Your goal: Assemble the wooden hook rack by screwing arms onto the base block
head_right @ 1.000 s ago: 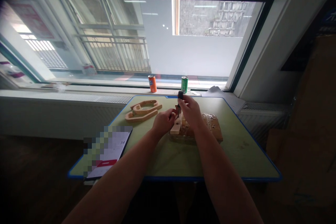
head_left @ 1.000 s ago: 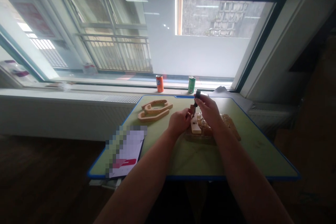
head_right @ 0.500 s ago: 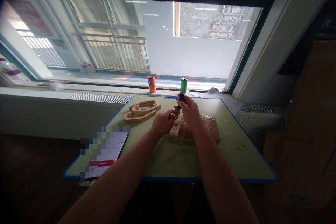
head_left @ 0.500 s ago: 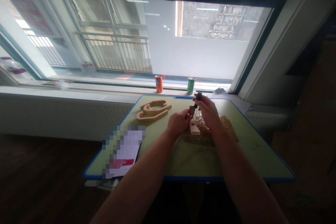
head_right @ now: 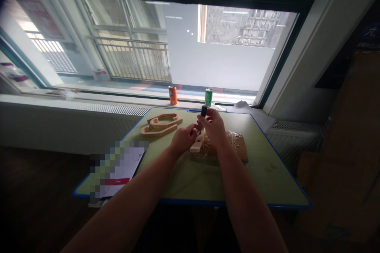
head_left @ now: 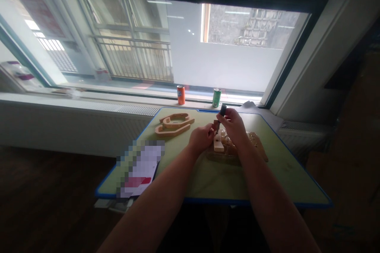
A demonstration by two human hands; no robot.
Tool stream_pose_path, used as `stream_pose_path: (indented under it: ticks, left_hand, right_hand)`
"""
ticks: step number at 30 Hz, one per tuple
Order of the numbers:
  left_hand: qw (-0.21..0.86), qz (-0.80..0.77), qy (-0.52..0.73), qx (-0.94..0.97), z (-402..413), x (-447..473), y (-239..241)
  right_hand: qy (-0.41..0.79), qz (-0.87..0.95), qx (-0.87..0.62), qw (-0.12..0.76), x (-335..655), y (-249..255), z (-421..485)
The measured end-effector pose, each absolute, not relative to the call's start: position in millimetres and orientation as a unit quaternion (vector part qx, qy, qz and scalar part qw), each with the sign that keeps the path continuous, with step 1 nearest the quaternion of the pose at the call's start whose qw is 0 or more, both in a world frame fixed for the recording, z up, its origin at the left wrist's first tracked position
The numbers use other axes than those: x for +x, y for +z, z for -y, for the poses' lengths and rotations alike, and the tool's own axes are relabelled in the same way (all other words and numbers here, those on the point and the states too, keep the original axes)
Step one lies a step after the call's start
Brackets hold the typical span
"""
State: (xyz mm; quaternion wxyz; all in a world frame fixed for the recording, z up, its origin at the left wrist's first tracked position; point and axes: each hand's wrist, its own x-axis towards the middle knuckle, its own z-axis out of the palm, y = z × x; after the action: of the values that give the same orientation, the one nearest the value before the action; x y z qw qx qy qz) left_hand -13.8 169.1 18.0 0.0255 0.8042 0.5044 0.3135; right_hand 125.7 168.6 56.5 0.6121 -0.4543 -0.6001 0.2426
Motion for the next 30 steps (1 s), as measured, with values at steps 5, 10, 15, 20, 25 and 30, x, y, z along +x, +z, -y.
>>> stream_pose_path:
  ticks: [5, 10, 15, 20, 25, 30]
  left_hand:
    - [0.008, -0.501, 0.317, 0.805, -169.3, -14.9, 17.5]
    - [0.008, -0.504, 0.308, 0.807, -167.4, -14.9, 19.8]
    - [0.027, -0.508, 0.303, 0.806, -165.2, -13.6, 23.0]
    - [0.031, -0.512, 0.3, 0.804, -165.1, -13.6, 22.7]
    - [0.02, -0.502, 0.302, 0.81, -166.9, -14.1, 21.2]
    - [0.027, -0.514, 0.298, 0.804, -165.4, -12.2, 21.7]
  right_hand:
    - [0.259, 0.598, -0.439, 0.619, 125.3, 59.4, -165.3]
    - [0.221, 0.614, -0.465, 0.598, 125.7, 60.9, -163.9]
    - [0.186, 0.608, -0.491, 0.595, 126.4, 59.3, -165.3]
    - [0.2, 0.626, -0.464, 0.595, 126.6, 59.3, -164.4]
    - [0.192, 0.627, -0.483, 0.581, 125.6, 60.5, -164.3]
    - [0.212, 0.602, -0.482, 0.6, 125.9, 59.4, -164.3]
